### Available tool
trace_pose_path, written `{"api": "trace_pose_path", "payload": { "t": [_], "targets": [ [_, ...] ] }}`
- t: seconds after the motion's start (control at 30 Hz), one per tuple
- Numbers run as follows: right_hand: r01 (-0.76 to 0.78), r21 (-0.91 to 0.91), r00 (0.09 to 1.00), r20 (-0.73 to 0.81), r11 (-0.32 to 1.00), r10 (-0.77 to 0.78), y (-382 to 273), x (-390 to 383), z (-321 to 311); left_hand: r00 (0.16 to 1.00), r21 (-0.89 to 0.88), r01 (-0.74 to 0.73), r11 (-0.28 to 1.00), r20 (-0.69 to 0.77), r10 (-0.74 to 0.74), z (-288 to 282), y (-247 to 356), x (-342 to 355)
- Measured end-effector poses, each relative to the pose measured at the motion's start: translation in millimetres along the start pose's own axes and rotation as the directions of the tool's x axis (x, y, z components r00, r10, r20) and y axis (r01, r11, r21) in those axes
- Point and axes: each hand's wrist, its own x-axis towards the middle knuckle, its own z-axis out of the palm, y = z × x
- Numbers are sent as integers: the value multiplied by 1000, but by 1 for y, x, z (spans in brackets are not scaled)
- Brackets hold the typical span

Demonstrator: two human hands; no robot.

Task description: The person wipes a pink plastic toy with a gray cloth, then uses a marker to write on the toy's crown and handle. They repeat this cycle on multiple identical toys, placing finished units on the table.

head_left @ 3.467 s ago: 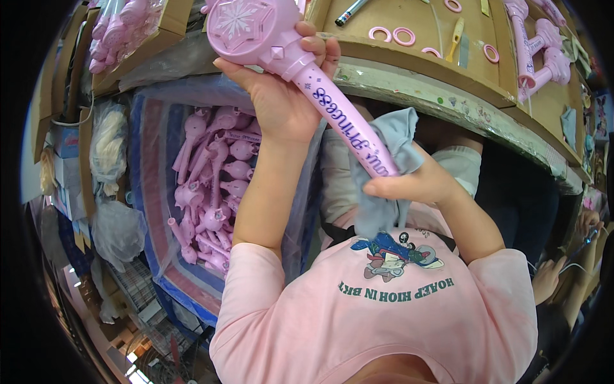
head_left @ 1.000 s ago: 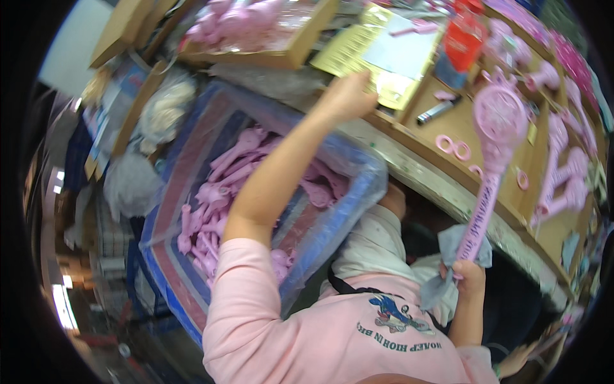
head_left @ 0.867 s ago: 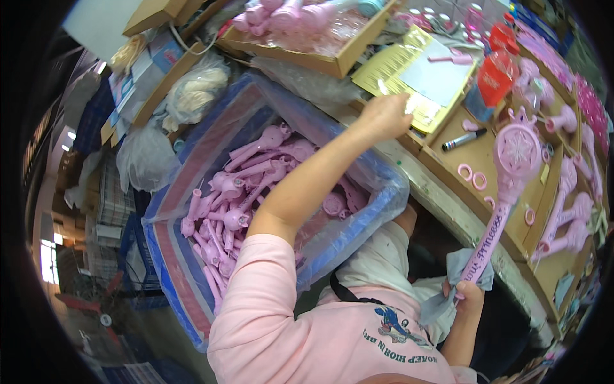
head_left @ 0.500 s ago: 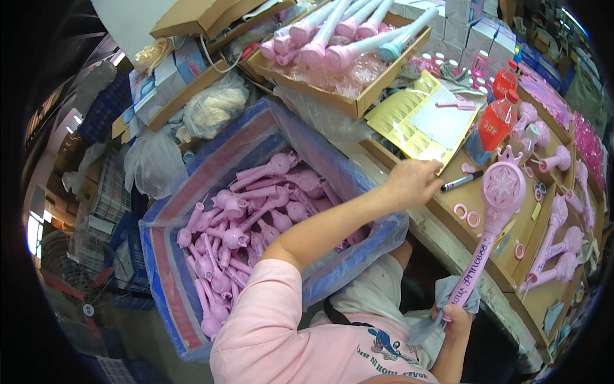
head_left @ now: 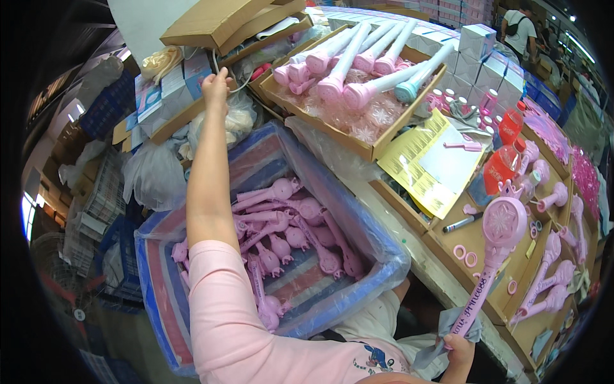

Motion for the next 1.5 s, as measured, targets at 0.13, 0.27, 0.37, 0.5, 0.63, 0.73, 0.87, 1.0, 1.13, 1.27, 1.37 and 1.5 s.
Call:
{"api": "trace_pose_path", "payload": {
  "t": [0.13,0.27,0.37,0.5,0.63,0.73,0.87,1.0,1.13,1.27,1.37,1.5],
  "targets": [
    [-22,16,999,24,1000,21,-18,11,18,973,-387,186,903,197,-116,7,27,50],
    [-10,9,998,-57,1000,11,-34,15,29,974,-714,152,683,226,20,24,88,82],
    [-27,-11,995,-96,1000,26,-42,15,28,941,-762,40,646,246,232,15,133,104],
    [-72,-23,988,-140,997,68,-49,10,22,897,-713,60,699,345,275,-3,171,125],
    [-80,-29,986,-150,996,75,-52,10,19,900,-618,14,786,350,260,-16,173,124],
    [-39,-34,990,-140,999,34,-52,15,22,976,-434,-167,885,56,211,-11,155,109],
    [56,-45,991,-122,997,-61,-50,21,28,869,358,-175,917,-382,315,8,104,81],
    [166,-61,976,-131,984,-173,-50,21,36,900,-74,142,987,-405,-160,11,65,80],
    [237,-75,956,-162,969,-246,-53,20,43,963,-438,150,886,-136,-231,-1,73,114],
    [251,-90,950,-166,964,-263,-57,23,46,938,-383,237,893,-151,-313,-8,89,133],
    [237,-110,956,-148,965,-252,-59,30,46,965,-443,149,884,-130,-228,-14,93,129],
    [219,-154,972,-48,963,-229,-62,41,41,987,-597,23,802,-113,-112,-30,105,120]
  ]
}}
